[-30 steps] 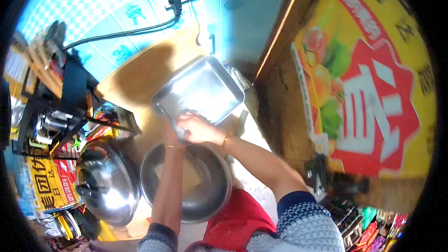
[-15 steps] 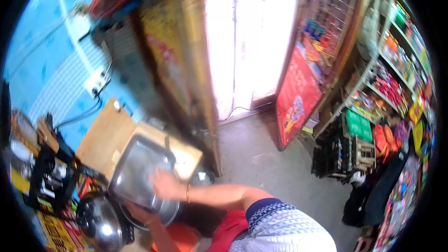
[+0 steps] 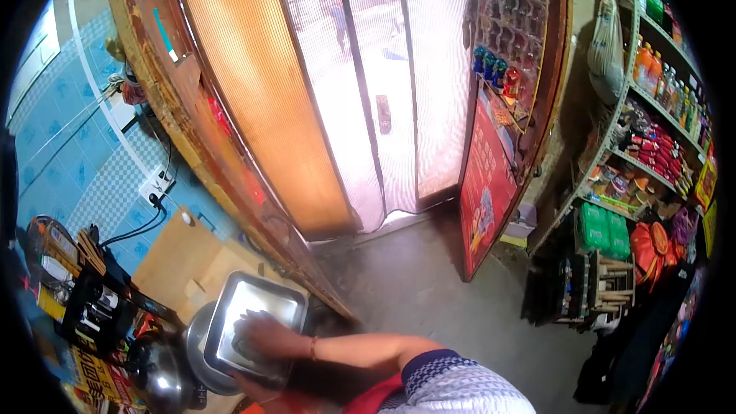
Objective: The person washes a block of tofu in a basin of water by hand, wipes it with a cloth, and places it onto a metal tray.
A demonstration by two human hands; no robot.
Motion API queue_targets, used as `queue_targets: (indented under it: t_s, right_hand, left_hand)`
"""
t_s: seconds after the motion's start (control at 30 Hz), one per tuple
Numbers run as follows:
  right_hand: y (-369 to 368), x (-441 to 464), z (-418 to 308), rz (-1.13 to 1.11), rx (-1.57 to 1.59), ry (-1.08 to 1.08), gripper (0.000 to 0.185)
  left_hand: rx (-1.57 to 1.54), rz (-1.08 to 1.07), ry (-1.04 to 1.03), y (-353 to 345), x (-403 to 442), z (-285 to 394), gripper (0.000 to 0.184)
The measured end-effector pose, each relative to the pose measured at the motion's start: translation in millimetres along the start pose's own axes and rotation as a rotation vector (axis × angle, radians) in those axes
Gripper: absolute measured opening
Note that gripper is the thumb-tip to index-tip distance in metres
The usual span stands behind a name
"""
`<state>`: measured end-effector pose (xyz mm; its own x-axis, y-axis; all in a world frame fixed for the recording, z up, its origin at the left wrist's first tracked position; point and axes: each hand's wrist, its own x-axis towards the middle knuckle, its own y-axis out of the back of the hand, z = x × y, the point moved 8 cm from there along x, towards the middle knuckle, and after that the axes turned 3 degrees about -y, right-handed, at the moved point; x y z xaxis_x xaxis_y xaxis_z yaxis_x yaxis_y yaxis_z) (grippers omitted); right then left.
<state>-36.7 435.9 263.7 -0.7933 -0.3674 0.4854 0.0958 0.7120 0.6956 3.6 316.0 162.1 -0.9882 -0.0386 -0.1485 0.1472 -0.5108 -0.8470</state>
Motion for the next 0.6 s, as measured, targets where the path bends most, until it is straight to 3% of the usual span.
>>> queue_targets:
  t_s: [0.03,0.07,0.17,0.27,0.33,0.4,0.43,0.47,0.5,0.6]
  right_hand:
    - [2,-10,-10,0.032,-0.049,0.017,0.047]
    - [4,-18,-20,0.064,-0.093,0.033,0.047]
    - [-66,-34,-16,-0.003,0.129,0.102,0.047]
    - [-37,-43,-19,-0.341,0.505,-0.014,0.044]
    - [28,-49,-49,-0.208,0.101,0.373,0.039]
    - [16,-20,-40,-0.435,0.055,0.288,0.035]
    - [-1,0,-1,-0.312,0.249,-0.007,0.033]
    - [17,3,-1,-0.025,0.270,0.009,0.030]
    - [35,-1,-1,0.264,0.271,0.023,0.027]
    - [-6,-10,-26,-0.009,0.523,0.068,0.027]
  left_hand:
    - [0.098,-0.115,-0.185,-17,1,-8,0.066]
    - [0.742,0.100,-0.386,8,3,6,0.069]
    - [0.551,0.271,-0.360,-3,-8,-5,0.069]
    - [0.466,0.280,-0.353,-8,-14,-10,0.069]
    - [0.445,0.280,-0.353,-9,-19,-14,0.069]
    - [0.390,0.249,-0.335,-9,-28,-22,0.070]
    - [0.363,0.223,-0.328,-11,-29,-24,0.070]
    - [0.342,0.199,-0.322,-15,-31,-26,0.070]
    - [0.414,0.277,-0.449,-15,-30,-21,0.060]
    - [0.810,0.317,-0.362,2,-10,9,0.057]
